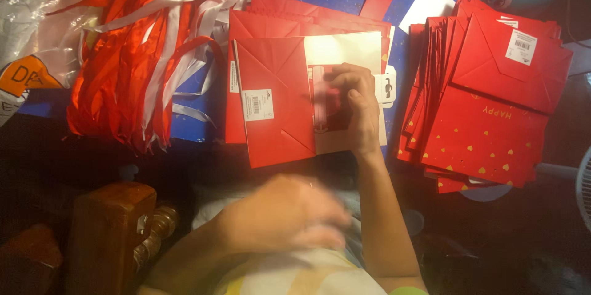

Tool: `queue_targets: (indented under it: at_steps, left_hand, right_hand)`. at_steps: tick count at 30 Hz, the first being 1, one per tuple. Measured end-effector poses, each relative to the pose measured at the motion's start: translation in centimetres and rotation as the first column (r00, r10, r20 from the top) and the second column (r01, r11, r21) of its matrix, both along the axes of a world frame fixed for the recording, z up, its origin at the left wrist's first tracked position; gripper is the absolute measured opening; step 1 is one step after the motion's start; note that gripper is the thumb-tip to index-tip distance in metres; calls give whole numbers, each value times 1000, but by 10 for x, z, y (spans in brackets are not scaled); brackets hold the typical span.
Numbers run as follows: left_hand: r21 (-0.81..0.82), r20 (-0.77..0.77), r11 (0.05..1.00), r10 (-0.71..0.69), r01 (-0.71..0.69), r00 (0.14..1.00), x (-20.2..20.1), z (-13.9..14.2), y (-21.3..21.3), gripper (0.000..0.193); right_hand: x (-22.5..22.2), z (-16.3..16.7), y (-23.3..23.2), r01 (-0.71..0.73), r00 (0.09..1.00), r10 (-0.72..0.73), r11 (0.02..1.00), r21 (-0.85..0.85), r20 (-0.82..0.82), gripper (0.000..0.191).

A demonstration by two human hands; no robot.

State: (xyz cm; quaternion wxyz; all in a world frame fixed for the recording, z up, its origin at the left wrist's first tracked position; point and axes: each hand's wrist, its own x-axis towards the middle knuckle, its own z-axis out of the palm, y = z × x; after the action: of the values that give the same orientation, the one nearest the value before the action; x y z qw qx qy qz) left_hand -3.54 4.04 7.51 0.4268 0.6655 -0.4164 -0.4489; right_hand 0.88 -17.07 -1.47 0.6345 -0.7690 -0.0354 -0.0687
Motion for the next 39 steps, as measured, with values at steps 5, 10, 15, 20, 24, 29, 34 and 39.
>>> queue_targets:
  at_steps: [5, 10, 15, 20, 24, 29, 34, 39]
  left_hand:
    - [-77, 789, 841, 380, -536, 483, 24, -19, -8, 83]
    - [25, 779, 865, 297, -501, 553, 28, -29, 14, 78]
    - [-23, 829, 825, 331, -564, 450, 19, -41, 6, 45]
    - [-21, 893, 769, 302, -639, 333, -2, -45, -11, 48]
    - [-59, 794, 731, 447, -680, 411, -3, -47, -7, 50]
    - [-49, 751, 730, 477, -682, 457, -2, -44, -5, 60]
    - [-41, 748, 745, 465, -666, 474, -2, -41, -5, 68]
    - [-32, 774, 754, 434, -656, 461, -1, -40, -6, 69]
  right_hand:
    - [-9, 16, 5, 24, 996, -16, 996, 83, -91, 50]
    - [-28, 36, 13, 62, 980, -39, 992, 111, -193, 50]
    - [-14, 34, 16, -13, 999, 11, 999, -31, -34, 50]
    - [2, 16, 20, -38, 998, 46, 984, -175, 38, 49]
    - [3, 9, 18, -73, 997, 76, 983, -166, 11, 49]
    - [4, 6, 21, -64, 997, 73, 951, -302, 17, 43]
    - [6, 8, 20, -103, 995, 102, 945, -312, -19, 31]
    - [8, 11, 21, -112, 993, 118, 916, -385, -9, 19]
